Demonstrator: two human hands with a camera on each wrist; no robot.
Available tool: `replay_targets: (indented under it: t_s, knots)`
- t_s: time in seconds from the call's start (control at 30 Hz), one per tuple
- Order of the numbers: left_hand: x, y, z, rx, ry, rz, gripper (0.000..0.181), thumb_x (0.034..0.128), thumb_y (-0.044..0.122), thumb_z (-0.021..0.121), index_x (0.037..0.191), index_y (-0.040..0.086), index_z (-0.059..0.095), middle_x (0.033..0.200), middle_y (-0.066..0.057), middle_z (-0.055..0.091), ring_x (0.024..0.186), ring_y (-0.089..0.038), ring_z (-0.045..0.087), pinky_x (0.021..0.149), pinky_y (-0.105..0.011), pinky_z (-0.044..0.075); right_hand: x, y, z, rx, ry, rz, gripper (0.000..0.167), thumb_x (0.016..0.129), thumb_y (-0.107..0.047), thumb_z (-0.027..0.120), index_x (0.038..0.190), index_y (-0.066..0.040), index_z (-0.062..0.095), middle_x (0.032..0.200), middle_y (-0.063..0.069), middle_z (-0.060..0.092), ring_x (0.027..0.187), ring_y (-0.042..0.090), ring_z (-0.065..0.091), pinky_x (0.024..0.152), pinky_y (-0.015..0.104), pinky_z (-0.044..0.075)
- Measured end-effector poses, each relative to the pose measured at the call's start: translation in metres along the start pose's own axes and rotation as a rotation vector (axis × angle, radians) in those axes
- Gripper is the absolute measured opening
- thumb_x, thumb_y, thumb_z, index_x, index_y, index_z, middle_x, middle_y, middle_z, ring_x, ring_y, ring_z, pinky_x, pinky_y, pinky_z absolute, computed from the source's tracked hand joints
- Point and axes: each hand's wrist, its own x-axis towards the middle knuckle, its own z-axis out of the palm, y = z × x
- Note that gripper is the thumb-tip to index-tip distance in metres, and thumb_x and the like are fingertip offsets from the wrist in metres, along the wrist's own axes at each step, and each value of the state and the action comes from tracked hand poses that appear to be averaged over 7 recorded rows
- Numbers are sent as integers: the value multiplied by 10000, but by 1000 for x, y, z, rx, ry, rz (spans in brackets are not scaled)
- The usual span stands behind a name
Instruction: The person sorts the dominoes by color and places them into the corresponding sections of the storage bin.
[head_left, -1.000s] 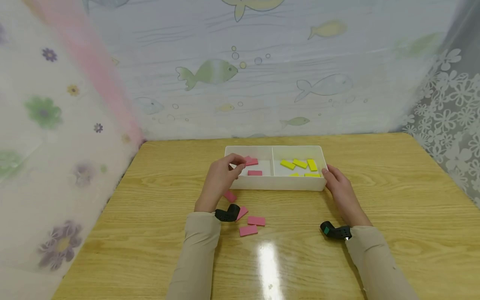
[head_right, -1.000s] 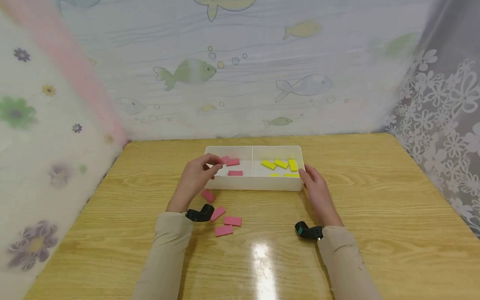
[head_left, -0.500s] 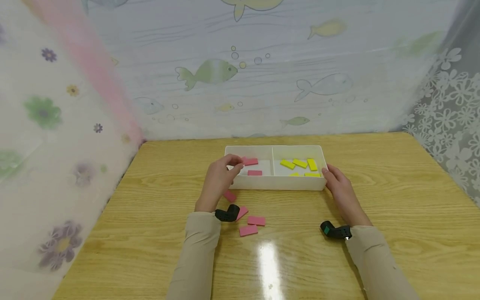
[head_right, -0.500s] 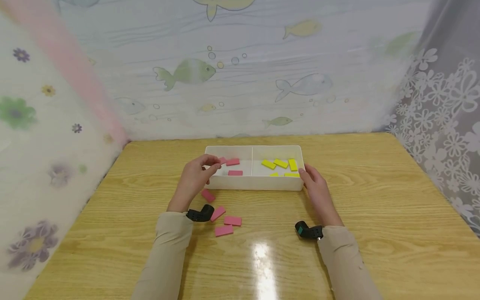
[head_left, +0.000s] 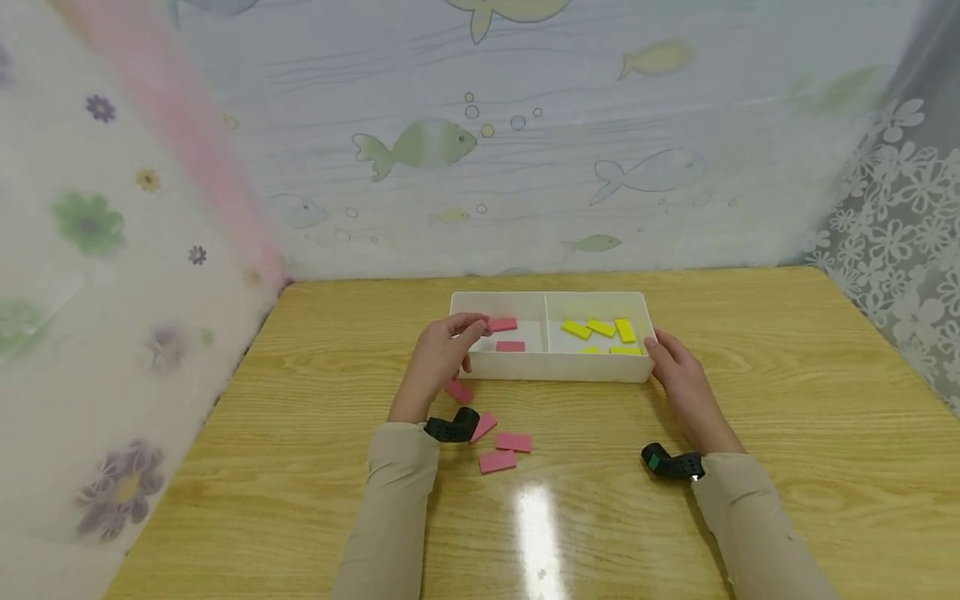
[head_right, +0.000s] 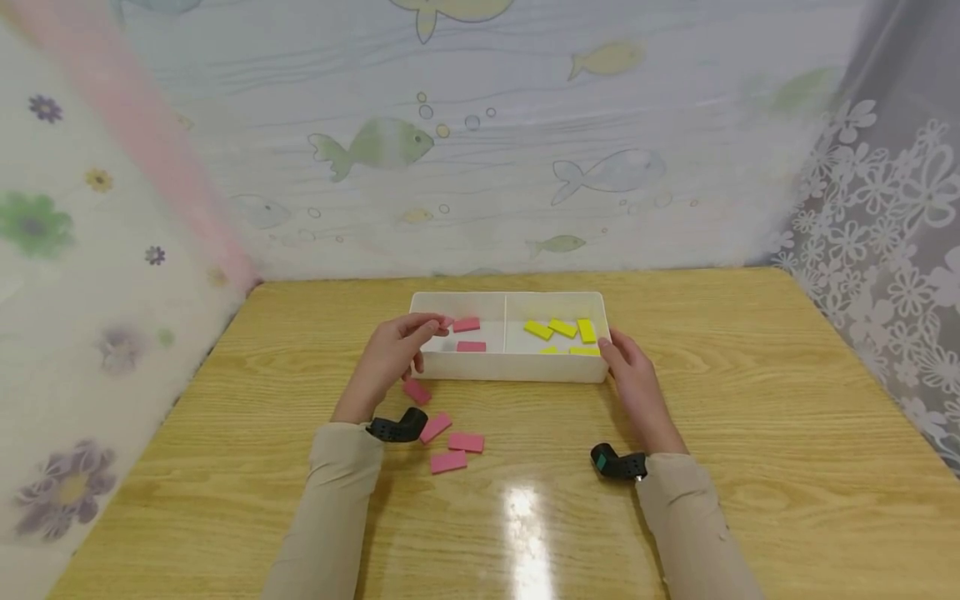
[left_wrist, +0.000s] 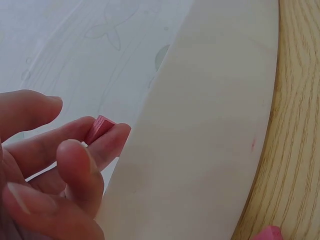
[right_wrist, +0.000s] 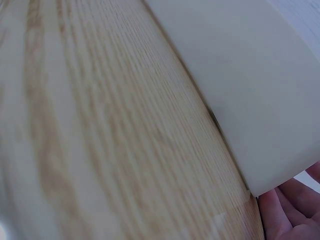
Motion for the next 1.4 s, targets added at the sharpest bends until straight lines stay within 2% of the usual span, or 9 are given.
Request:
replay_targets:
  t_s: [0.1,0.3,0.4,0.67,0.87,1.07,1.3,1.4]
  knots:
    - [0,0,0,-13,2,-1,252,888,453,483,1068,331,609,1033,-12,621,581,-331,515,365,-290,324,0,0,0,-5,3,0,715,895,-535,372,1439,-131,142,1471,63,130,1318,217,181,1035,427,213]
    - [1,1,0,-20,4,1,272,895,444,473,1099,314,598,1044,-2,620,585,-333,528,455,-463,420,0,0,0,-6,1,0,700,900,-528,370,1439,-141,146,1469,49,137,1314,206,192,1035,419,217]
    - [1,2,0,-20,10,-6,271,898,441,468,1105,316,592,1045,17,624,589,-351,531,503,-501,434,0,0,0,-5,2,7,705,896,-533,374,1439,-144,148,1469,33,138,1315,190,189,1036,403,220]
    - [3,3,2,6,31,-51,333,898,446,464,1177,292,559,1052,67,584,557,-315,544,506,-501,448,0,-2,0,1,4,1,711,897,-529,375,1439,-134,139,1473,44,124,1323,199,168,1037,410,216]
    - [2,3,2,17,42,-36,304,905,428,464,1176,314,540,1088,78,552,531,-270,547,554,-487,476,0,-2,0,-1,6,3,723,890,-543,377,1441,-142,136,1475,51,116,1322,217,172,1036,428,211]
    - [2,3,1,1,34,-33,336,898,426,480,1190,271,544,1072,39,567,535,-254,552,574,-467,489,1,-1,0,4,4,6,725,886,-547,381,1439,-142,144,1473,40,126,1321,199,173,1038,409,215]
    - [2,4,0,-42,18,-35,350,896,440,474,1139,205,566,980,-74,629,594,-229,600,522,-350,488,1,0,1,-4,6,6,718,888,-544,381,1439,-145,149,1469,30,142,1317,188,183,1035,403,223]
    - [2,5,-1,-41,11,-34,326,896,433,478,1119,213,568,965,-90,628,600,-230,603,522,-338,487,1,1,0,-7,4,5,721,888,-544,381,1439,-142,145,1470,34,136,1321,189,172,1037,407,218]
